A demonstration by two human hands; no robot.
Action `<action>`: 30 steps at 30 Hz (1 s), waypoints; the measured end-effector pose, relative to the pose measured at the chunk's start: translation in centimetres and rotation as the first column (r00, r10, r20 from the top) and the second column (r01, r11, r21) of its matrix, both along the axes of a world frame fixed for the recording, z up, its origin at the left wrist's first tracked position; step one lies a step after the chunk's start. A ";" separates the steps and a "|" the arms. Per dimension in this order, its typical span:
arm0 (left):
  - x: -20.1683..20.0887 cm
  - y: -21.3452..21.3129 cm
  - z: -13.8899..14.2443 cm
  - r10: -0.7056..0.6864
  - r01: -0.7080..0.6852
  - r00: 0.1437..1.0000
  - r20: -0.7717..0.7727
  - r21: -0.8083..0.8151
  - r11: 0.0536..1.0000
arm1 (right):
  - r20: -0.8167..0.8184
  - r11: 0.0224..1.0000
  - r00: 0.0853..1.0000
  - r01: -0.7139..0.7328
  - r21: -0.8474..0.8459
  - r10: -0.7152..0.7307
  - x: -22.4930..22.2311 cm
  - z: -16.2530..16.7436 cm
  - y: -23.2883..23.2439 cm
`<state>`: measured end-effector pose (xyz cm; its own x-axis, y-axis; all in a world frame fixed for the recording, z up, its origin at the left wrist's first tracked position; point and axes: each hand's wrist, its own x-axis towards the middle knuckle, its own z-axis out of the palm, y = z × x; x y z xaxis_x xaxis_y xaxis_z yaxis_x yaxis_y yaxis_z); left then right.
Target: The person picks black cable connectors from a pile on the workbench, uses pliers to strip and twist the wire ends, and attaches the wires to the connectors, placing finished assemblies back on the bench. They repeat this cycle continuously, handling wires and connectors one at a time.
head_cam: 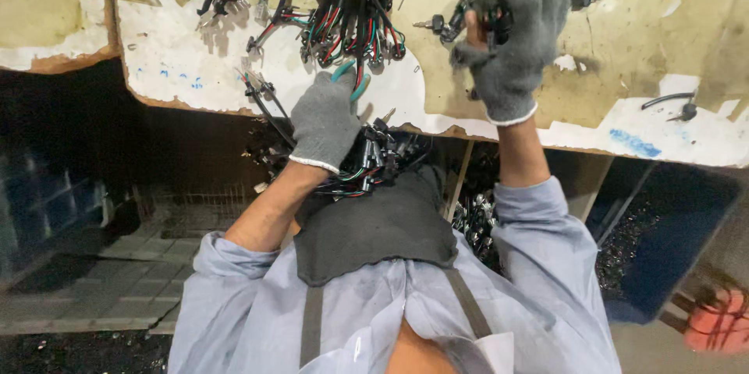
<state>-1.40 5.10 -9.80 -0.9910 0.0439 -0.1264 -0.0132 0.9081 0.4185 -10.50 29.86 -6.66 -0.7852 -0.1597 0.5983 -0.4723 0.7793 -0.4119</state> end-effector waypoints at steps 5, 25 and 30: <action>-1.2 -0.6 3.5 -0.058 0.065 0.998 -0.039 0.190 0.980 | 0.001 0.590 0.905 -0.276 -0.758 0.425 3.8 -0.2 -3.1; 3.2 -4.8 11.6 0.155 0.009 0.983 -0.096 0.875 0.484 | 0.428 0.759 0.638 -0.610 -0.226 0.640 8.5 0.1 -4.0; 5.3 -2.8 9.9 -0.047 0.377 0.924 -0.379 0.886 0.269 | 0.397 0.742 0.661 -0.665 -0.085 0.637 9.9 -1.0 -5.8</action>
